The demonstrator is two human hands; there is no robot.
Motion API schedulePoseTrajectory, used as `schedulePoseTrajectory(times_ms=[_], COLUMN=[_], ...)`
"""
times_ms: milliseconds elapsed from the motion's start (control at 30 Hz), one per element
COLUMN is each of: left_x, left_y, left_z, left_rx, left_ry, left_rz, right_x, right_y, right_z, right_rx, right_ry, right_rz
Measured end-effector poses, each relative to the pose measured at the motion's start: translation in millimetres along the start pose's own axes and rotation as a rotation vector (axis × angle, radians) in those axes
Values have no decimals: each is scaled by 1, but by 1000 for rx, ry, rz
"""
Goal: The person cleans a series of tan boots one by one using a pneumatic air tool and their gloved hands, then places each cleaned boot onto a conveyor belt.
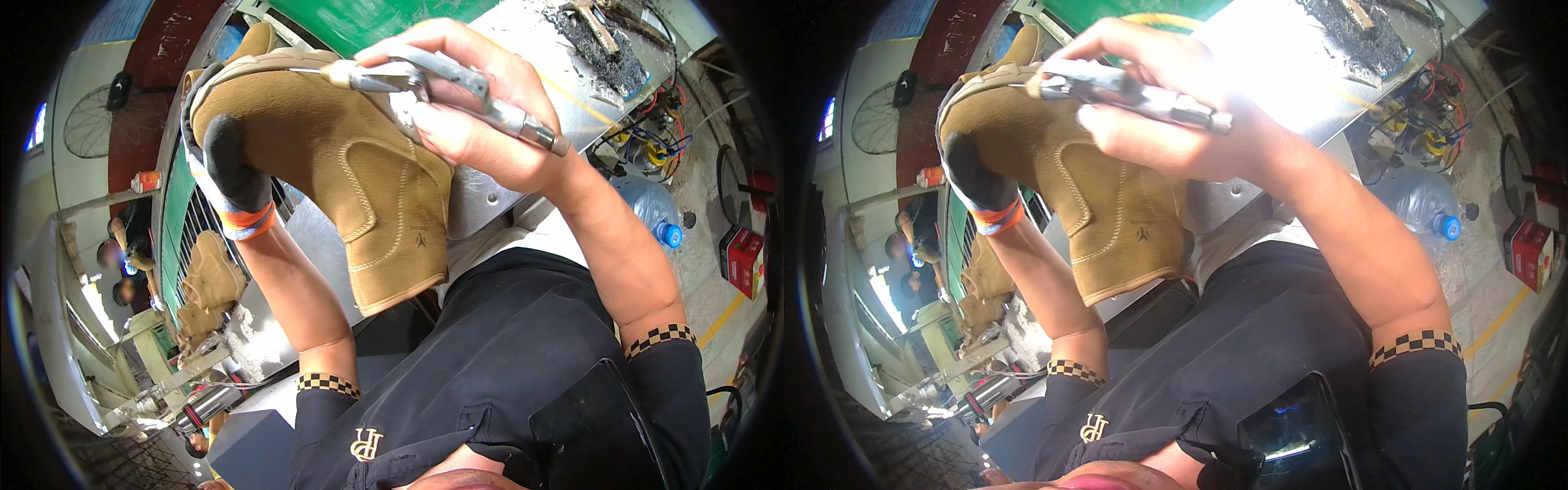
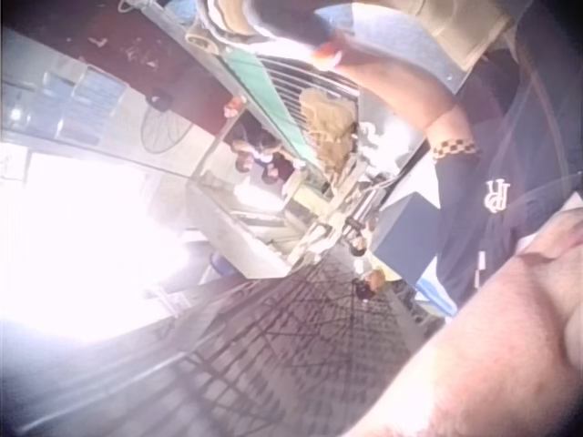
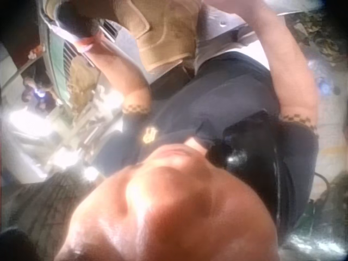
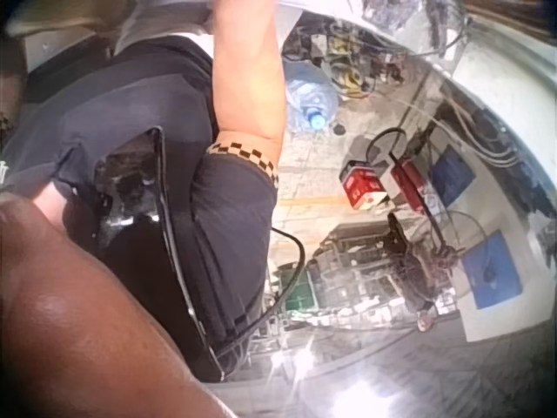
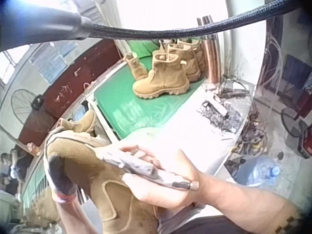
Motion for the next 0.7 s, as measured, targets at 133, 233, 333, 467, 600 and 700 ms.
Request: schedulePoseTrajectory(times_ms=[133, 233, 333, 467, 600, 700], left_x=[-7, -18, -24, -21, -19, -18], left_y=[19, 35, 46, 53, 55, 58], left_z=[-3, -4, -6, -13, -18, -23], left_rx=[-123, -197, -289, -323, -354, -383], left_ry=[-93, -99, -146, -128, -125, -121], left_rz=[-304, -243, -225, -317, -371, -408], right_x=[-3, 1, 2, 5, 8, 7], right_y=[-31, -49, -66, -75, -72, -75], right_z=[-19, -38, -54, -59, -64, -66], right_rx=[88, 213, 256, 203, 217, 149], right_ry=[-30, -29, -61, -90, -81, -95], right_rz=[142, 268, 227, 234, 262, 163])
Point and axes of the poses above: each hand's wrist, its own z-axis towards the middle knuckle, its own x-axis out of the palm, y = z × x, the point moved 3 cm from there along z, towards the middle knuckle, and after that the axes turned 13 degrees about x, right-handed, at the moved point
